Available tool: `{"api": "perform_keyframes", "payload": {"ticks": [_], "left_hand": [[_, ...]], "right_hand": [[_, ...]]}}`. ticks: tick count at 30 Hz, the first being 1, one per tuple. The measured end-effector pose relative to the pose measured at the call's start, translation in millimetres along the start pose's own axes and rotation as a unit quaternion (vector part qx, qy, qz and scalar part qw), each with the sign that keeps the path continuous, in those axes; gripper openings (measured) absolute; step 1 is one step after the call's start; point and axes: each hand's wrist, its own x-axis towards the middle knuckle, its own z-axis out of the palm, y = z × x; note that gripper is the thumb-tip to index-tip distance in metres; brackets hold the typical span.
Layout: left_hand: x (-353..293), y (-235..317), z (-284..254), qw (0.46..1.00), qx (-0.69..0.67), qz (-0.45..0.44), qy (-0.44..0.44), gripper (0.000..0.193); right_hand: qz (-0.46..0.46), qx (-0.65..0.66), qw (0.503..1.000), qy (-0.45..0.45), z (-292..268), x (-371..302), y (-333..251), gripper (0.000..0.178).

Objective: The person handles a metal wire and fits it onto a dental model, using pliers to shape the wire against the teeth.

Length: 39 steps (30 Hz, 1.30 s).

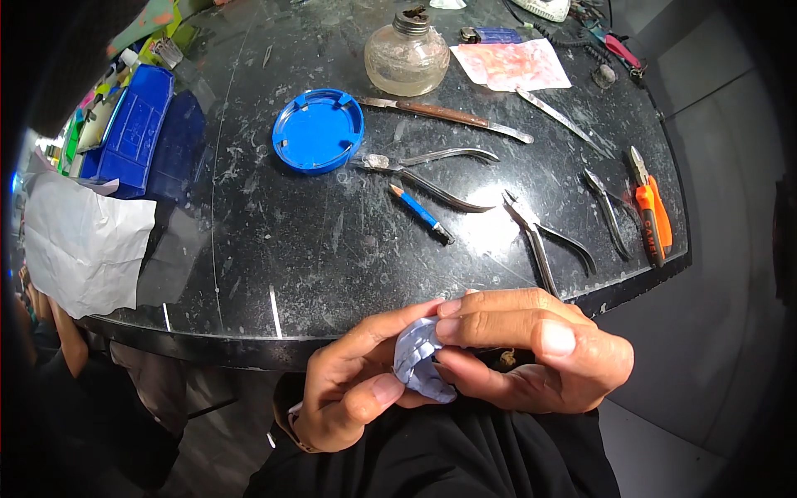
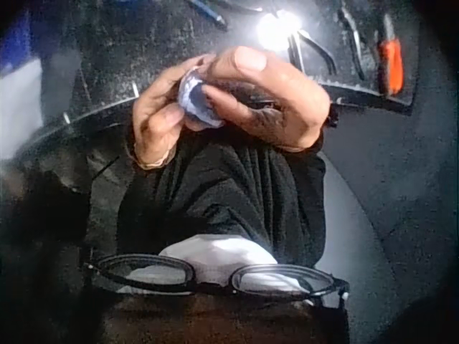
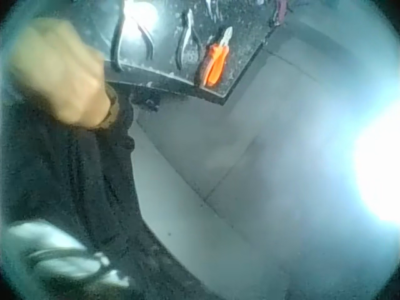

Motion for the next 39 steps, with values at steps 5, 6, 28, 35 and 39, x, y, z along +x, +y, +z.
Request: {"api": "perform_keyframes", "payload": {"ticks": [5,6,28,35,39], "left_hand": [[-0.3,-5.5,3.2,0.999,-0.007,0.05,0.004,0.056],[-0.7,-7.5,3.0,0.997,-0.016,0.071,0.01,0.056],[4.3,-21.0,19.7,0.989,-0.106,0.083,0.067,0.085],[6.5,-31.4,5.4,0.981,-0.07,0.179,-0.011,0.075],[9.3,-34.1,7.0,0.979,-0.061,0.194,0.009,0.076]], "right_hand": [[0.009,0.016,0.999,0.03,3.2,6.8,-2.7,0.041],[-0.005,-0.022,1.0,0.005,1.6,6.9,-1.4,0.04],[-0.078,-0.056,0.987,-0.126,-24.5,-6.6,-2.4,0.103],[-0.016,0.043,0.999,-0.001,0.3,-14.8,1.4,0.06],[0.031,0.065,0.997,-0.013,-3.1,-14.4,-1.5,0.061]]}}
